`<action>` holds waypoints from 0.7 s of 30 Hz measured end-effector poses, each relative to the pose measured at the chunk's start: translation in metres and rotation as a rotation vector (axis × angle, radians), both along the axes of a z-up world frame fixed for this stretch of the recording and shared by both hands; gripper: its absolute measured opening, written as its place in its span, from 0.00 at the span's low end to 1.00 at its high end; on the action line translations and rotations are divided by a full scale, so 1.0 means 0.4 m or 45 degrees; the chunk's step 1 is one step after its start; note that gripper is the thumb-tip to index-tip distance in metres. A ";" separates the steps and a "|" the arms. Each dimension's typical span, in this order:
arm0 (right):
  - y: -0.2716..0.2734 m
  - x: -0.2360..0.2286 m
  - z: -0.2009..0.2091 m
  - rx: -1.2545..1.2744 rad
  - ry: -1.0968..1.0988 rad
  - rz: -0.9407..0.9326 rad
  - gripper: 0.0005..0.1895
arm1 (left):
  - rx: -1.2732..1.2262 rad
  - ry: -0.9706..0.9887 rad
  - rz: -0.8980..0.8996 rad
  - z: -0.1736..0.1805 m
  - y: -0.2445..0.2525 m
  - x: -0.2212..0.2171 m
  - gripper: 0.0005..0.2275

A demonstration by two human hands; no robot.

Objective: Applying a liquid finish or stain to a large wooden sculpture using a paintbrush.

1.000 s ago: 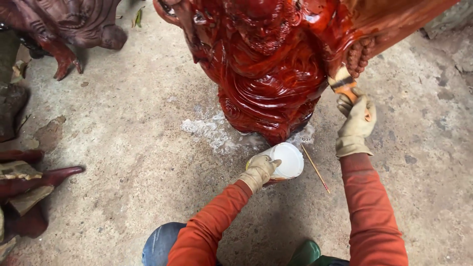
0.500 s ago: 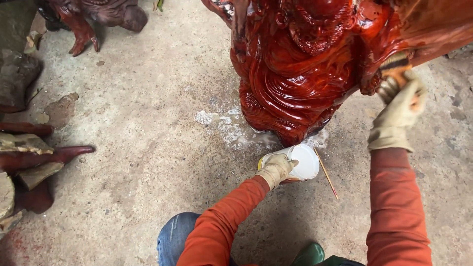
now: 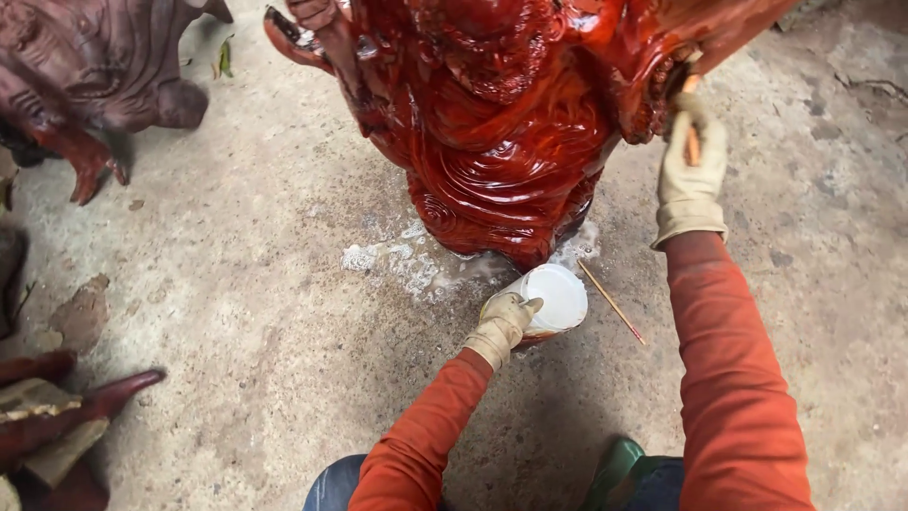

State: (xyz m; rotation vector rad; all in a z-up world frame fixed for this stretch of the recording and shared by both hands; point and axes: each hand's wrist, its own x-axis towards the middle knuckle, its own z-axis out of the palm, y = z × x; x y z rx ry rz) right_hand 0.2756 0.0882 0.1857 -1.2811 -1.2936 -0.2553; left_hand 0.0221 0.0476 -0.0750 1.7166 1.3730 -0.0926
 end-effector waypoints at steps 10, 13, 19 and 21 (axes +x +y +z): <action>-0.063 0.043 0.093 -0.764 0.158 -0.225 0.15 | 0.093 -0.070 0.061 0.023 0.008 -0.008 0.26; -0.037 0.026 0.102 -0.256 0.152 0.023 0.13 | 0.092 -0.063 0.046 0.004 0.016 0.001 0.26; -0.108 -0.009 0.023 -0.724 0.334 -0.111 0.13 | 0.127 -0.044 0.036 0.020 0.012 -0.004 0.27; -0.162 -0.029 0.004 -0.907 0.392 -0.271 0.13 | 0.125 -0.046 0.040 0.015 0.007 -0.007 0.26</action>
